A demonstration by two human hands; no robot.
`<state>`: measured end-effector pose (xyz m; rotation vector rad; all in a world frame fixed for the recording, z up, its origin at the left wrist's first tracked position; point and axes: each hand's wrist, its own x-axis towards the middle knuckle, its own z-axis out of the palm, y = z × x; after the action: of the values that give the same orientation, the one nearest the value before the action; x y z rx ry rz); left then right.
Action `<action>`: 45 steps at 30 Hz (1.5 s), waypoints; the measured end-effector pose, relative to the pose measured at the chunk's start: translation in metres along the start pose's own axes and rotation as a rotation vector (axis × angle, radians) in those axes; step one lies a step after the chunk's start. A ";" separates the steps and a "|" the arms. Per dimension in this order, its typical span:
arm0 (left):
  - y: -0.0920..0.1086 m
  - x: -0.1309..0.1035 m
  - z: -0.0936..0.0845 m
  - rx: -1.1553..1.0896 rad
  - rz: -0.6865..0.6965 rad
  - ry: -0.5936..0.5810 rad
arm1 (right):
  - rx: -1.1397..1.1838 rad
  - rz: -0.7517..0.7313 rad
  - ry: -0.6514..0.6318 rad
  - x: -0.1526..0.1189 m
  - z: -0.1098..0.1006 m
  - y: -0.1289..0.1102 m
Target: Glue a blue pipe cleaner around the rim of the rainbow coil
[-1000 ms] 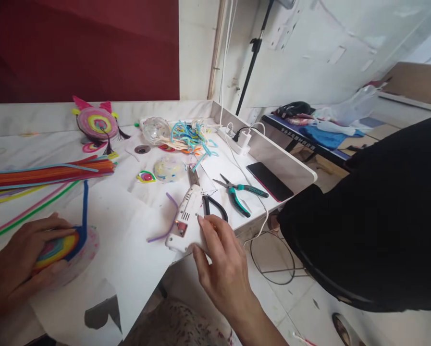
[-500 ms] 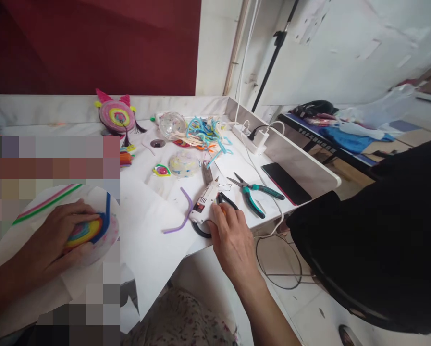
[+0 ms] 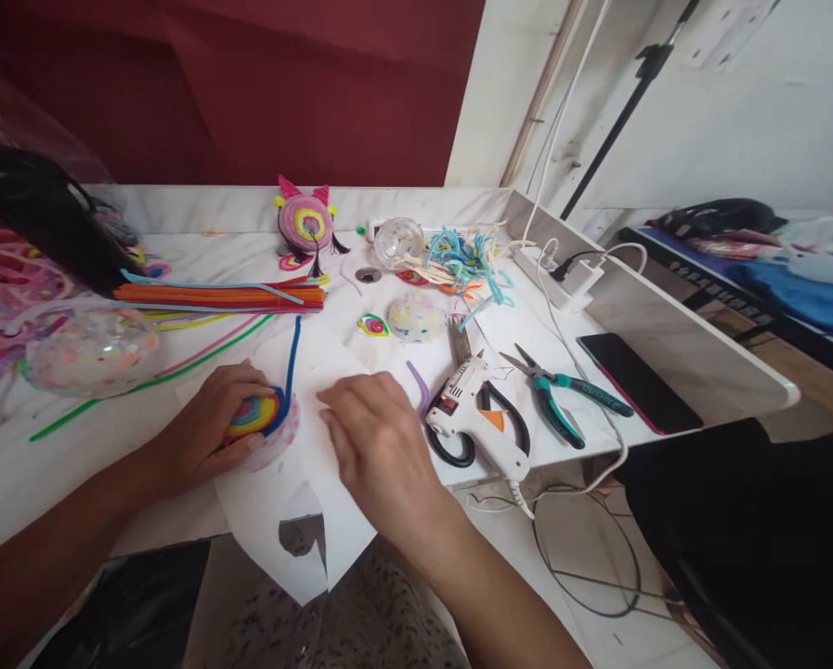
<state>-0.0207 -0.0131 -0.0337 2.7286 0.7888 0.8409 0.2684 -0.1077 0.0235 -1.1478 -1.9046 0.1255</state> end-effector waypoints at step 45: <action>-0.005 -0.001 -0.004 0.042 -0.011 -0.025 | 0.300 0.674 -0.433 0.106 0.084 0.013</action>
<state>-0.0257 -0.0099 -0.0330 2.7631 0.8248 0.7946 0.1974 0.0072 0.0330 -1.5907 -1.6855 1.0637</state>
